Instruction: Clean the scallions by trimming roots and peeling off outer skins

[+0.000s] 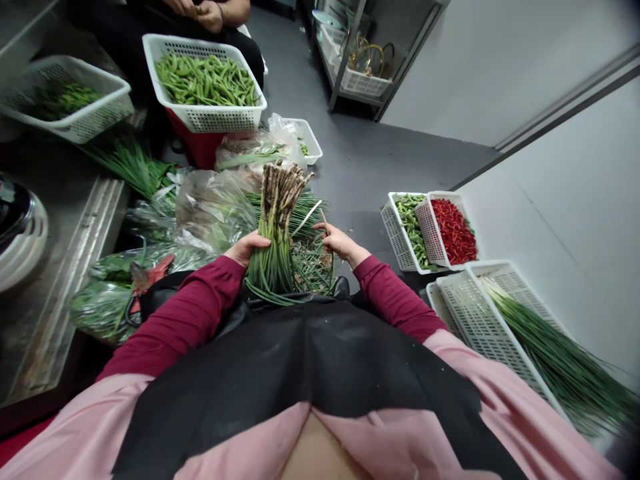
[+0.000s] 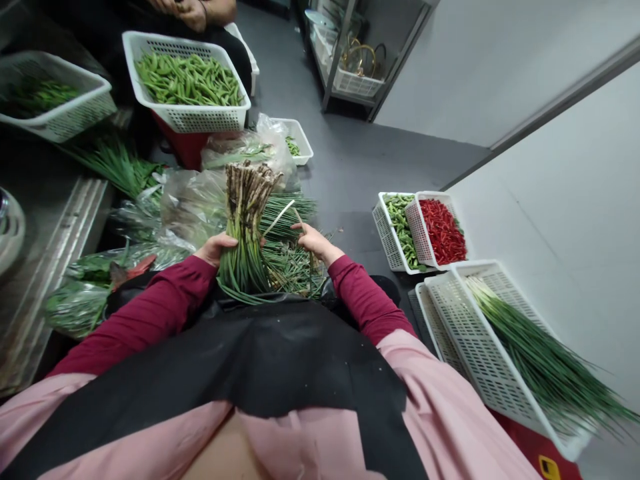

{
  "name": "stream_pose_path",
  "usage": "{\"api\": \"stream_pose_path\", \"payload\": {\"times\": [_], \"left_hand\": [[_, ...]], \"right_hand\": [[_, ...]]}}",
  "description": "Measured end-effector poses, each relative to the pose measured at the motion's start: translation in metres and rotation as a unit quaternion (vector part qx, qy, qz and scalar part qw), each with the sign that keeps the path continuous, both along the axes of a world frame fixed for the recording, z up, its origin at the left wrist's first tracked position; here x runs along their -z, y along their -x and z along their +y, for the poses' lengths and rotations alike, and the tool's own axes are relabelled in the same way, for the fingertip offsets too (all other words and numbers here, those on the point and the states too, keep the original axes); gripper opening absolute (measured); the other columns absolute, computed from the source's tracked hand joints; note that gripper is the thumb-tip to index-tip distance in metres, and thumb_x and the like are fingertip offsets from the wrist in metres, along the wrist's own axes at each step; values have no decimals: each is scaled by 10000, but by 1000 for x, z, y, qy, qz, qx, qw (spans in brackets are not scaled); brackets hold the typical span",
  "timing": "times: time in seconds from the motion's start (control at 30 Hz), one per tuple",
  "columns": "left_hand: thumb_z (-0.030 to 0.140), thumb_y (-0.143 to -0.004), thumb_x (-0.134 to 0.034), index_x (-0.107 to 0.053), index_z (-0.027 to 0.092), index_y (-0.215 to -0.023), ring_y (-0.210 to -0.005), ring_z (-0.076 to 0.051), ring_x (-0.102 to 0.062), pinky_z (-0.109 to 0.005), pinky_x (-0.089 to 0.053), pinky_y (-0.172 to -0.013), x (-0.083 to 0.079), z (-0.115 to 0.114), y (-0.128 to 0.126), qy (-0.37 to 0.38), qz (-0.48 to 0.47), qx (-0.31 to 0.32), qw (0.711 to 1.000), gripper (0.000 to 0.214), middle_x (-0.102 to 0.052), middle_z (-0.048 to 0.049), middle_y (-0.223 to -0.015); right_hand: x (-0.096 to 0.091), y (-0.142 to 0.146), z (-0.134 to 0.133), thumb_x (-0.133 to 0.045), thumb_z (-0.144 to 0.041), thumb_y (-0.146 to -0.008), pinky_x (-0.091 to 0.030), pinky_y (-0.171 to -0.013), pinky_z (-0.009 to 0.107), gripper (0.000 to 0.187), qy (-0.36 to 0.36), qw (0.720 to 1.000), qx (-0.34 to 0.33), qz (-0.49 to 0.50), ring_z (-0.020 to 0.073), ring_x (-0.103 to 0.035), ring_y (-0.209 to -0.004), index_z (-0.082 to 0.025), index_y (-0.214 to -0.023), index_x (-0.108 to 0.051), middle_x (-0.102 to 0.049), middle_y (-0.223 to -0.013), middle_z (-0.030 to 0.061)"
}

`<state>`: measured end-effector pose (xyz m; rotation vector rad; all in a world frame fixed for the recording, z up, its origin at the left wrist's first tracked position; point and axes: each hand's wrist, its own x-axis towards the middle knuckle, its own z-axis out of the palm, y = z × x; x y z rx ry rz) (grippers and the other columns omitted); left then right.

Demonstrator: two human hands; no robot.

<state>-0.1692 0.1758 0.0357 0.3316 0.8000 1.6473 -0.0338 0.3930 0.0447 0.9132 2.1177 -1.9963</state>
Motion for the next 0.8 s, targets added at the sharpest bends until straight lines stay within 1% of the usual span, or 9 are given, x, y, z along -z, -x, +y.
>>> {"api": "stream_pose_path", "payload": {"times": [0.1,0.17,0.3,0.37,0.43,0.53,0.67,0.73,0.8], "left_hand": [[194,-530,-633,-635,74,-1114,-977,-384,-655,-512,-530,-876,0,1,0,-1,1,-3,1000,596,-721,-166,-960],[191,-533,-637,-639,72,-1107,-978,-383,-655,-508,-530,-878,1,1,0,-4,-1,1,1000,586,-720,-167,-965],[178,-526,-644,-641,68,-1104,-966,-385,-659,-512,-528,-880,6,4,2,-5,-6,11,1000,588,-724,-169,-948],[173,-528,-642,-637,65,-1114,-966,-382,-660,-513,-525,-886,9,5,1,-2,-7,10,1000,596,-725,-167,-939],[177,-534,-641,-632,61,-1127,-979,-382,-656,-514,-518,-898,10,6,1,-7,-10,14,1000,604,-724,-169,-946],[192,-549,-633,-627,55,-1141,-1010,-385,-643,-517,-505,-914,9,8,0,-28,-19,29,999,608,-719,-178,-976],[215,-575,-622,-628,49,-1148,-1042,-388,-628,-522,-490,-927,6,8,0,-44,-35,37,998,596,-708,-192,-1016],[224,-585,-626,-629,43,-1146,-1056,-389,-621,-525,-483,-933,6,8,0,-48,-42,38,997,590,-700,-204,-1041],[231,-589,-635,-636,32,-1133,-1069,-390,-614,-521,-477,-940,6,9,0,-52,-43,43,997,580,-690,-217,-1061]], "right_hand": [[-5,-4,-4,-518,-90,-560,-207,-393,182,338,-19,1000,-7,-11,44,-271,-443,-159,-873,-626,-382,-574,-66],[-11,-5,-11,-601,-201,-637,-185,-402,186,196,3,1000,5,-4,42,-265,-448,-155,-828,-617,-410,-582,-57],[-33,5,-34,-665,-499,-698,-149,-412,186,401,114,989,27,91,35,-248,-445,-193,-939,-574,-422,-640,-60],[-41,17,-46,-689,-516,-689,-147,-413,188,407,112,987,19,114,34,-219,-436,-195,-903,-558,-358,-595,-77],[-42,29,-54,-673,-517,-716,-177,-411,188,369,72,990,41,114,40,-218,-436,-190,-807,-528,-306,-556,-82],[-37,38,-44,-535,-551,-815,-292,-445,187,381,-54,975,154,153,60,-316,-482,-190,-714,-469,-359,-582,-50],[-48,27,11,-280,-527,-930,-446,-612,226,407,-235,879,305,280,92,-492,-654,-200,-843,-507,-466,-752,17],[-67,13,39,-195,-489,-953,-462,-640,248,437,-302,840,331,305,96,-510,-679,-211,-944,-533,-478,-811,32],[-86,0,53,-195,-450,-959,-465,-648,263,432,-384,825,296,290,106,-528,-720,-216,-996,-557,-499,-861,47]]}}
